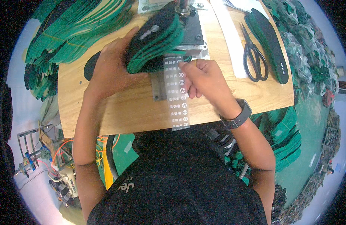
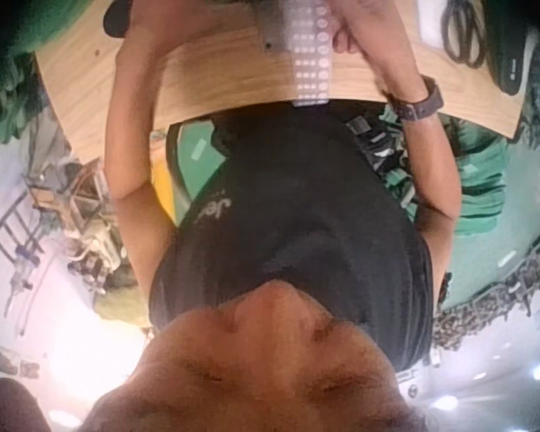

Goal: The person applies small circular labels to the black surface of shoe insoles. They use scissors to cut strips from a label sheet, peel the labels by hand, and press them onto the insoles before stacking the finished pieces.

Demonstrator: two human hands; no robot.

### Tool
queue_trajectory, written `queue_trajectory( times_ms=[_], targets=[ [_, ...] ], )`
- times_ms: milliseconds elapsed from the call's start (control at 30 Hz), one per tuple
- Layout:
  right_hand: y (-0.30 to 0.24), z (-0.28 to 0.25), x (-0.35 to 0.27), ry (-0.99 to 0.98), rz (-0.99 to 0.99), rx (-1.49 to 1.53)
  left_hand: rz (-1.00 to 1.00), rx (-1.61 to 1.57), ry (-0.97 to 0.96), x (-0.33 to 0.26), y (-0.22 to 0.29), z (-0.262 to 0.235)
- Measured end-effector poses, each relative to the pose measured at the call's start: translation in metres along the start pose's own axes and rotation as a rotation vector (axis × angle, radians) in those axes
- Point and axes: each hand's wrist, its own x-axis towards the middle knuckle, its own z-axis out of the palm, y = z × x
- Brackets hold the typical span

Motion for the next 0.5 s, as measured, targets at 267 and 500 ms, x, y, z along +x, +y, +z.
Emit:
queue_trajectory(
  times_ms=[267,500],
  targets=[
    [0.009,-0.014,-0.01,0.117,-0.038,0.09,-0.088,0.115,-0.124,0.0,0.01,-0.01],
    [0.014,-0.025,-0.011,0.069,-0.014,0.198,-0.073,0.058,-0.166,0.002,0.008,-0.014]
  ],
)
